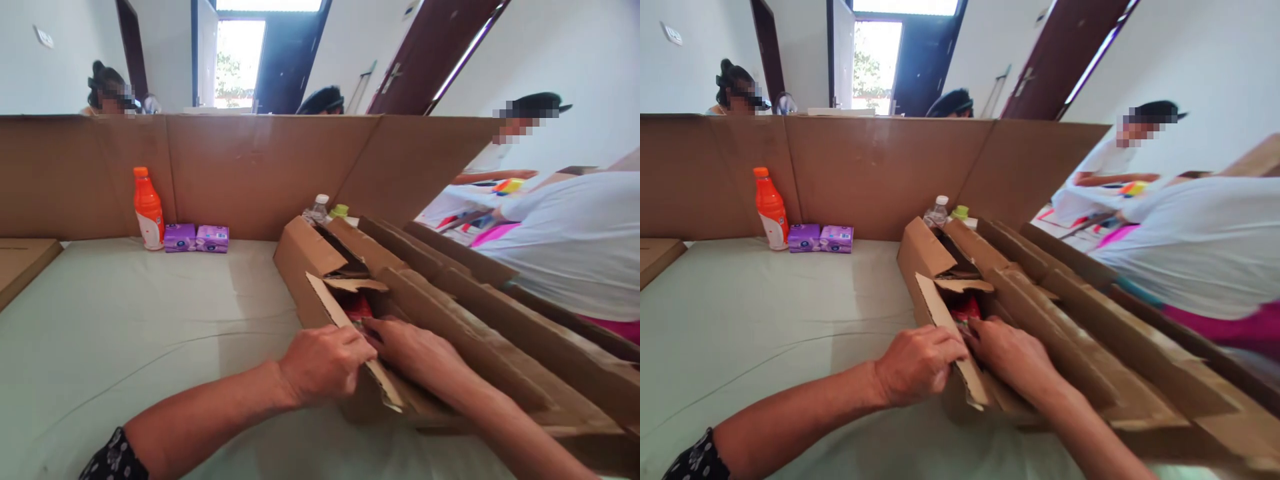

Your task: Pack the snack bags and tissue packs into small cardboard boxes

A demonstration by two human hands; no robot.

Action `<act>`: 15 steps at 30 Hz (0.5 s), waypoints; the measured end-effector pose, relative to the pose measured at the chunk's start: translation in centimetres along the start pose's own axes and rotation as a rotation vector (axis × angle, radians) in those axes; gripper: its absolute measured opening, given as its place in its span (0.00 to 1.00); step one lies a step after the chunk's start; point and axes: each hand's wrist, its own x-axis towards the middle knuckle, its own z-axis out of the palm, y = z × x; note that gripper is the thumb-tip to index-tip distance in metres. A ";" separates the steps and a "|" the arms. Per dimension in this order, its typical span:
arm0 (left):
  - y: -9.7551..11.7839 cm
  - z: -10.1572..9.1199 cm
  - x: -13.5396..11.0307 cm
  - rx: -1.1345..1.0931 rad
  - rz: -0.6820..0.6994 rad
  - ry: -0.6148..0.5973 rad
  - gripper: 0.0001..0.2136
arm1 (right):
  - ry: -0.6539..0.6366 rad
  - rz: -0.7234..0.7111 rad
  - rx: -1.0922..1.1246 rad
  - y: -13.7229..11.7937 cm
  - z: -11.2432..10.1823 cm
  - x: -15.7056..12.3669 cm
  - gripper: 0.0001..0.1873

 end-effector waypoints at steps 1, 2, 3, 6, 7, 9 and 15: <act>0.0 0.0 0.0 0.005 -0.003 -0.007 0.10 | -0.029 0.006 0.007 0.0 0.2 0.4 0.15; 0.0 -0.1 0.0 0.010 -0.007 -0.012 0.10 | -0.042 0.004 0.010 0.0 0.4 0.8 0.14; 0.1 -0.1 0.0 0.016 -0.011 -0.015 0.10 | -0.046 0.000 0.010 -0.1 0.4 1.0 0.14; 0.3 -0.2 0.2 0.033 -0.029 -0.015 0.09 | -0.012 -0.026 0.034 -0.3 -0.2 0.8 0.13; 0.4 -0.2 0.3 0.039 -0.030 -0.011 0.09 | 0.030 -0.029 0.048 -0.3 -0.5 0.3 0.14; 0.6 -0.1 0.5 0.052 -0.025 0.005 0.09 | 0.178 -0.013 0.070 0.1 -1.3 -1.1 0.16; 0.7 0.5 1.1 0.059 -0.004 0.077 0.09 | 0.795 -0.039 0.111 4.5 -5.9 -5.7 0.19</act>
